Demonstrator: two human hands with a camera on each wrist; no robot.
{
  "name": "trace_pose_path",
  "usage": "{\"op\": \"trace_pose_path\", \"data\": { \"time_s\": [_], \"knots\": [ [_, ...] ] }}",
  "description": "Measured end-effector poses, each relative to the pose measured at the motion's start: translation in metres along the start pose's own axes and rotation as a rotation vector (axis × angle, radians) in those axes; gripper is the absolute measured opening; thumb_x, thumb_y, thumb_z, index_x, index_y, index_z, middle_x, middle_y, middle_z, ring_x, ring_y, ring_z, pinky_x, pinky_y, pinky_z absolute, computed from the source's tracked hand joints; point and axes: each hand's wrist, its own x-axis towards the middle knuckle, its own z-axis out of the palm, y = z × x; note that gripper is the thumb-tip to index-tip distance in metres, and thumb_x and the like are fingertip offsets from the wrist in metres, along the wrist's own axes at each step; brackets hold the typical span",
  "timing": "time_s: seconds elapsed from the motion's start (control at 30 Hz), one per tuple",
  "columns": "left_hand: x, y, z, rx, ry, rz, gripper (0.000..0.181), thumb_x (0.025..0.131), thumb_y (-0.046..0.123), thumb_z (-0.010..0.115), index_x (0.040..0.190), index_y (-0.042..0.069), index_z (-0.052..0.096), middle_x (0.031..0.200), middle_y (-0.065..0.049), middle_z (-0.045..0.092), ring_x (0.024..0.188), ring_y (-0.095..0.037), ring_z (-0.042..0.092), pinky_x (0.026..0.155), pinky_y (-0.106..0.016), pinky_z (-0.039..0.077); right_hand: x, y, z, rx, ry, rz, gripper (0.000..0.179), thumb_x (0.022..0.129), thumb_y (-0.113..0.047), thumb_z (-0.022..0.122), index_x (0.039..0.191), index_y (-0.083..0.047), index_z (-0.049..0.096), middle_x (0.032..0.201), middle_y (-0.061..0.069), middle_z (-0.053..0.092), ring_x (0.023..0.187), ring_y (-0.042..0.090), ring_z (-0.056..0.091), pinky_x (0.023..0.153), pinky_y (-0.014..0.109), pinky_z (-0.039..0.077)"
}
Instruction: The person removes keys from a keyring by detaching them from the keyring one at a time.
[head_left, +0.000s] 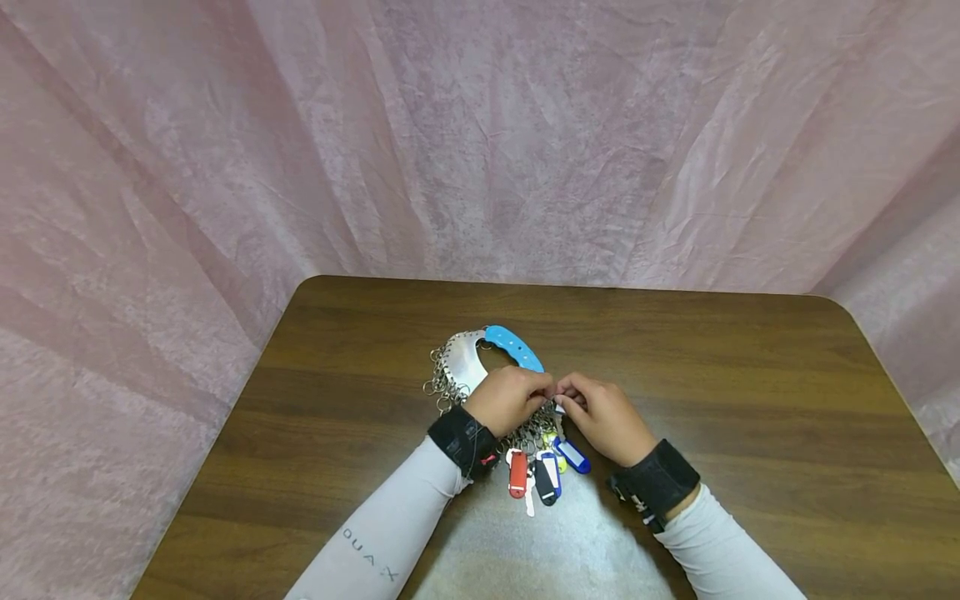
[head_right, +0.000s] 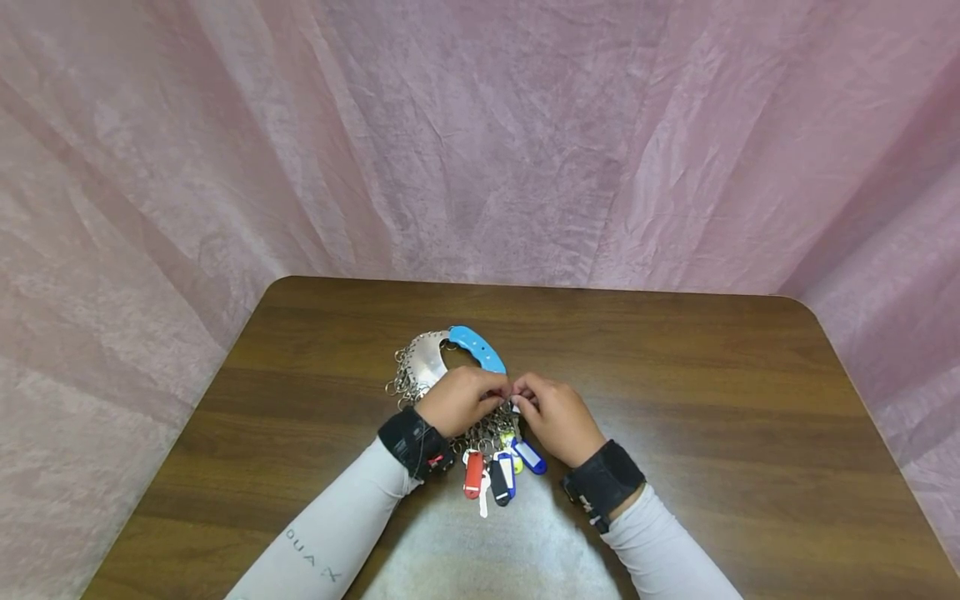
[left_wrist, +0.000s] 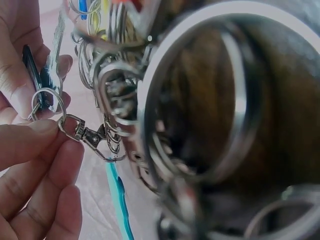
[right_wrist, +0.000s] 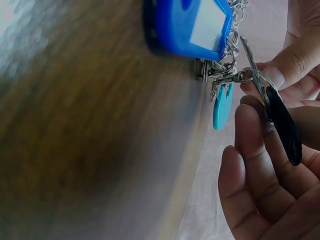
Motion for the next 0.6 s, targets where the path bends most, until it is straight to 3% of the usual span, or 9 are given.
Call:
{"op": "trace_pose_path", "data": {
  "time_s": [0.6],
  "knots": [
    [0.0004,0.001,-0.0017,-0.017,-0.004,0.01,0.007,0.096,0.011,0.066,0.093,0.016,0.071,0.087,0.004,0.074,0.08,-0.01,0.069,0.073,-0.027,0.055,0.0016,0.002,0.0004,-0.015,-0.013,0.01,0.004,0.097,-0.013,0.066,0.097,-0.011,0.069,0.083,-0.004,0.072,0.072,0.003,0.059,0.065,0.024,0.049]
  ]
}}
